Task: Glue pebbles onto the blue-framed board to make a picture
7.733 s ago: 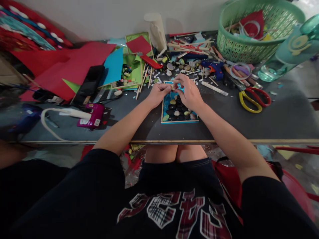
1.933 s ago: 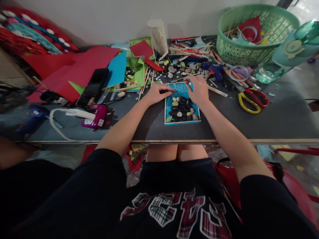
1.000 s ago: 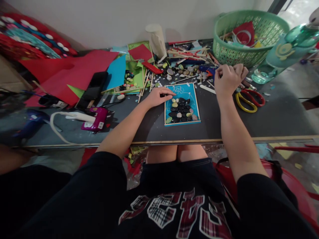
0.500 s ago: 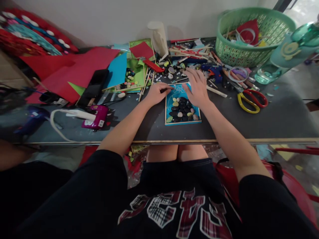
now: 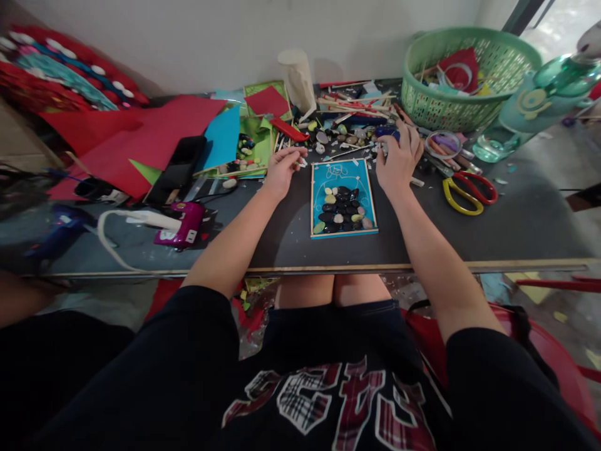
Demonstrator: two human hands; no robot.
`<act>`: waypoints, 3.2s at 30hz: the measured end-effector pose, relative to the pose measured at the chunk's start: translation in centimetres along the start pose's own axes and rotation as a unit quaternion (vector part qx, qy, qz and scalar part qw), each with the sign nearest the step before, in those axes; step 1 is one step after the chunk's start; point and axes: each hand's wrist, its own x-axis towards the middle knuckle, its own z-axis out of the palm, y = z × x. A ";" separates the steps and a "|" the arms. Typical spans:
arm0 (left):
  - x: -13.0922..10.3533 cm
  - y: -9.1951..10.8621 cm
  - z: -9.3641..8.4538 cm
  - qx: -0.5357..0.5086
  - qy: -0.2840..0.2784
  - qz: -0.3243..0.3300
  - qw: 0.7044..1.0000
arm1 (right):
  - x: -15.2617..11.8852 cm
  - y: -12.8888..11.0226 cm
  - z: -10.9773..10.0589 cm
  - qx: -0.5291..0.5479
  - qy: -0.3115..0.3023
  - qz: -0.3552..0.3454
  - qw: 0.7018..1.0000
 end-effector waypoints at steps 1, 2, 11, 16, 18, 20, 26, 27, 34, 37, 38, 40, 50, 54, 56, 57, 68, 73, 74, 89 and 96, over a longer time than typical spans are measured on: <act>0.1 -0.2 -0.1 -0.009 0.010 -0.002 1.000 | -0.1 -0.1 0.1 -0.006 -0.008 -0.001 1.000; 0.3 -0.5 -0.2 -0.018 0.018 -0.004 1.000 | -0.2 -0.2 0.1 -0.012 -0.013 -0.004 1.000; 0.7 -0.7 -0.6 -0.023 0.037 -0.017 0.999 | -0.3 -0.2 0.7 -0.025 0.000 -0.030 0.999; 0.9 -1.4 -0.8 -0.019 0.050 -0.015 0.998 | -0.4 -0.6 0.7 -0.011 -0.067 -0.056 0.996; 1.0 -1.5 -0.9 -0.020 0.051 -0.013 0.998 | -0.3 -0.8 0.6 -0.003 -0.083 -0.048 0.995; 1.0 -1.5 -0.9 -0.027 0.051 -0.007 0.998 | -0.3 -0.9 0.5 0.013 -0.095 -0.035 0.995; 0.8 -0.9 -0.6 -0.025 0.062 -0.022 0.998 | -0.3 -0.3 1.0 0.026 -0.058 -0.040 0.997; 0.7 -0.7 -0.5 -0.020 0.060 -0.023 0.998 | -0.3 -0.1 1.1 0.018 -0.056 -0.042 0.997; 0.6 -0.2 -0.3 -0.088 0.082 -0.025 0.992 | -0.4 -0.1 0.8 -0.030 -0.116 -0.014 0.993; 0.7 -0.4 -0.3 -0.121 0.074 -0.017 0.990 | -0.2 -0.9 -0.1 -0.057 -0.166 0.010 0.984; 0.7 -0.6 -0.3 -0.129 0.071 -0.014 0.989 | -0.1 -1.2 -0.4 -0.063 -0.178 0.017 0.982; 0.8 -0.8 -0.3 -0.136 0.067 -0.008 0.988 | 0.0 -1.7 -0.9 -0.068 -0.190 0.024 0.979; 0.9 -1.5 -0.3 -0.119 0.059 0.001 0.991 | 0.3 -2.0 -1.2 -0.069 -0.163 0.022 0.984; 0.9 -1.3 -0.4 -0.120 0.050 0.001 0.992 | 0.3 -2.1 -1.3 -0.064 -0.166 0.032 0.984; 1.0 -1.2 -0.4 -0.121 0.047 -0.003 0.992 | 0.3 -2.3 -1.4 -0.061 -0.165 0.041 0.983; 1.0 -1.2 -0.4 -0.120 0.047 -0.006 0.992 | 0.3 -2.4 -1.5 -0.062 -0.158 0.047 0.984; 0.7 -0.8 -0.4 -0.112 0.032 -0.003 0.993 | 0.2 -2.2 -1.3 -0.081 -0.154 0.037 0.984; 0.7 -0.3 -0.3 -0.093 0.022 -0.009 0.995 | 1.3 -1.6 -3.7 -0.127 -0.083 0.122 0.981; 0.6 -0.2 -0.2 -0.089 0.021 -0.007 0.996 | 1.5 -1.5 -4.3 -0.148 -0.073 0.154 0.974; 0.0 1.6 0.3 -0.097 0.026 -0.024 0.995 | 2.3 -0.3 -3.6 -0.115 -0.059 0.277 0.952; 0.0 2.0 0.6 -0.096 0.037 -0.044 0.994 | 3.6 -0.9 -2.0 -0.132 -0.100 0.249 0.954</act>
